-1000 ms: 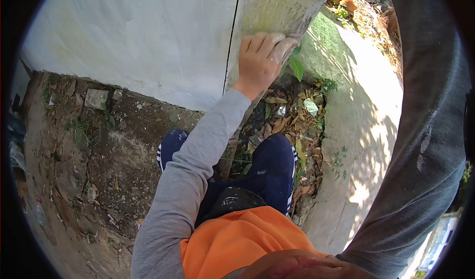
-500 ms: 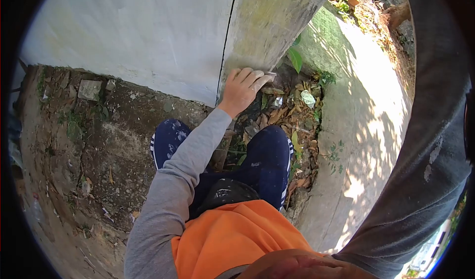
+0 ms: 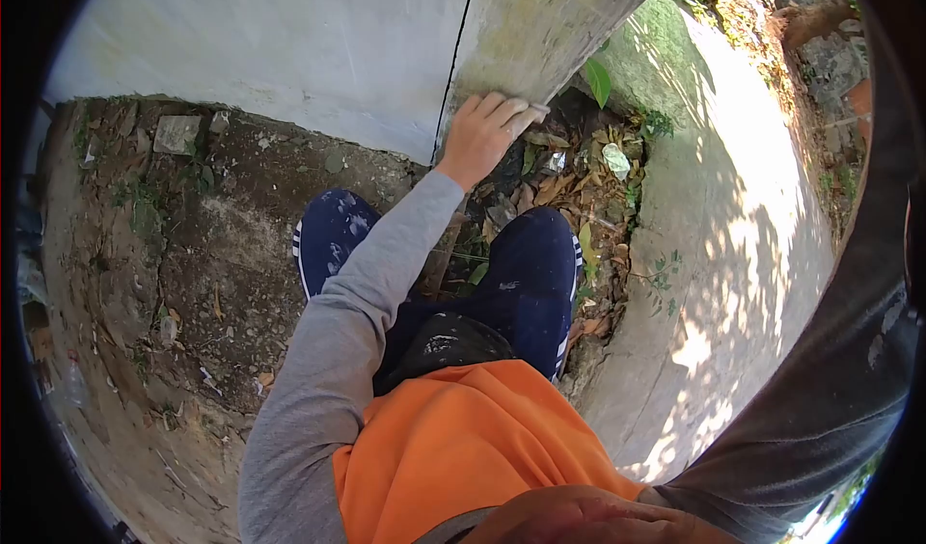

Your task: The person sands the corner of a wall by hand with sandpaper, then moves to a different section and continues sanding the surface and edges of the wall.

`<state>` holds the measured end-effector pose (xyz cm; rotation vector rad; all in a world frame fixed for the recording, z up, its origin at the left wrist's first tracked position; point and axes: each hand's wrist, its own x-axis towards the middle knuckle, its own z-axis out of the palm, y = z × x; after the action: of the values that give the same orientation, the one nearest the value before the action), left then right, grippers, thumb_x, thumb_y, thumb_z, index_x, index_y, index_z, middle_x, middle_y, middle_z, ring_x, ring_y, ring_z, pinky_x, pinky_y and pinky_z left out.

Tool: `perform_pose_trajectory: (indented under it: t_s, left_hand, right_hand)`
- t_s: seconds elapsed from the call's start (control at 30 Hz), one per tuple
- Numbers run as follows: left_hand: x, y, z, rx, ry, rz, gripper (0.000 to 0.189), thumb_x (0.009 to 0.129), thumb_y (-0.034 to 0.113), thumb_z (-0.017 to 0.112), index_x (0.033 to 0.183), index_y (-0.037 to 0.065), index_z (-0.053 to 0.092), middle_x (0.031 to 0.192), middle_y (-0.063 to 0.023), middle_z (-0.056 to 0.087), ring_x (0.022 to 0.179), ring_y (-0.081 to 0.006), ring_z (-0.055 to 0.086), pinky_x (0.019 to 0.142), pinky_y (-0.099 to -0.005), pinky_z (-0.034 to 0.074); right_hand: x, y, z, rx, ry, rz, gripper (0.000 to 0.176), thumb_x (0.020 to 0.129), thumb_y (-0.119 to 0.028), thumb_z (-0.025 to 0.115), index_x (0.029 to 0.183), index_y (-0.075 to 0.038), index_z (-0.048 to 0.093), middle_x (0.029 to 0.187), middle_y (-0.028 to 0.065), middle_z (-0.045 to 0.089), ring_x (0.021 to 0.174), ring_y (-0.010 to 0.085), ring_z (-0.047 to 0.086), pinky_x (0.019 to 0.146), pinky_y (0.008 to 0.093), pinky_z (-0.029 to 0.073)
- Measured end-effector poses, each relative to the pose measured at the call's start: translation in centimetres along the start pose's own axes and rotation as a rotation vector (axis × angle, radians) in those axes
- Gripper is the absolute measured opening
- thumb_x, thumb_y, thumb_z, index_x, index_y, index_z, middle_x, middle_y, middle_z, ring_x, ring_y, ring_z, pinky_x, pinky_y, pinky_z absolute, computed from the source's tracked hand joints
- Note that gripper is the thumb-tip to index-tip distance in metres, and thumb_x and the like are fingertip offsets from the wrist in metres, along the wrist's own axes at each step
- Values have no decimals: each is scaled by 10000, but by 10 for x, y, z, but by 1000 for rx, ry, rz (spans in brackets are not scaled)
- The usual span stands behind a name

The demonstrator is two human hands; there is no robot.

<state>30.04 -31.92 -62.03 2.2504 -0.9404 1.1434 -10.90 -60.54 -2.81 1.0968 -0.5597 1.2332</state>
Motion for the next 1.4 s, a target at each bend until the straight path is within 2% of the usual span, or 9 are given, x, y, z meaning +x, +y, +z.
perform_pose_trajectory:
  t_s: [0.1, 0.2, 0.4, 0.7, 0.77, 0.9, 1.03, 1.17, 1.4]
  left_hand:
    - [-24, -3, 3, -35, -62, -20, 288, 760, 140, 707, 1043, 187, 733, 1010, 40, 652, 902, -167, 600, 747, -338, 462]
    - [47, 2, -34, -105, 346, 28, 328, 729, 127, 720, 1055, 166, 725, 1013, 33, 652, 894, -185, 603, 758, -337, 477]
    - [103, -8, -27, -3, 502, 83, 371, 742, 109, 689, 1107, 171, 718, 1012, 37, 650, 890, -163, 599, 752, -337, 477]
    - [-3, 14, 11, -166, -22, -59, 370, 760, 38, 665, 1090, 183, 746, 989, 46, 647, 856, -167, 588, 721, -328, 475]
    - [44, 18, -20, -264, 340, -26, 380, 751, 23, 656, 1086, 181, 744, 1000, 48, 648, 870, -174, 586, 724, -326, 477]
    - [101, -1, -28, -47, 468, 7, 416, 721, 41, 666, 1101, 192, 742, 1003, 52, 653, 845, -163, 592, 692, -328, 483]
    - [43, 0, 8, -88, 384, 74, 394, 741, 52, 660, 1100, 195, 740, 989, 51, 649, 819, -167, 579, 694, -330, 485]
    - [-70, 13, 48, -123, -250, -90, 364, 766, 91, 668, 1109, 195, 728, 952, 49, 635, 776, -174, 565, 682, -338, 494]
    - [85, 22, -36, -165, 553, -40, 335, 683, 125, 697, 1005, 200, 751, 913, 76, 645, 807, -153, 612, 667, -310, 466]
  right_hand:
    - [-12, 16, -8, -37, 7, 42, 759, 945, -618, 398, 1545, -158, 325, 1583, 190, 303, 1391, 428, 351, 1053, 591, 305]
    - [-8, 18, -11, -57, 21, 33, 759, 946, -619, 394, 1545, -158, 325, 1582, 190, 304, 1390, 429, 352, 1052, 592, 306]
    - [13, -4, -2, -35, 32, -61, 757, 949, -620, 388, 1545, -158, 324, 1582, 191, 305, 1389, 430, 354, 1050, 595, 308]
    - [-10, 19, -9, -84, -25, -85, 755, 952, -621, 378, 1546, -158, 324, 1580, 193, 307, 1387, 432, 356, 1046, 600, 312]
    - [-7, 19, -9, -98, -19, -98, 754, 953, -621, 375, 1546, -158, 323, 1580, 193, 308, 1387, 433, 357, 1045, 601, 312]
    - [0, 6, -1, -86, -30, -161, 753, 955, -622, 371, 1546, -158, 323, 1579, 194, 309, 1386, 434, 358, 1043, 603, 314]
    - [-4, 3, 3, -94, -54, -193, 752, 956, -623, 367, 1547, -158, 323, 1579, 195, 309, 1385, 435, 359, 1042, 605, 315]
    - [-17, 15, 2, -99, -72, -185, 752, 958, -623, 362, 1547, -158, 322, 1578, 195, 310, 1384, 436, 360, 1040, 607, 317]
    - [-70, -130, 65, 215, -52, 52, 750, 961, -624, 354, 1547, -158, 322, 1577, 197, 312, 1383, 437, 362, 1037, 610, 319]
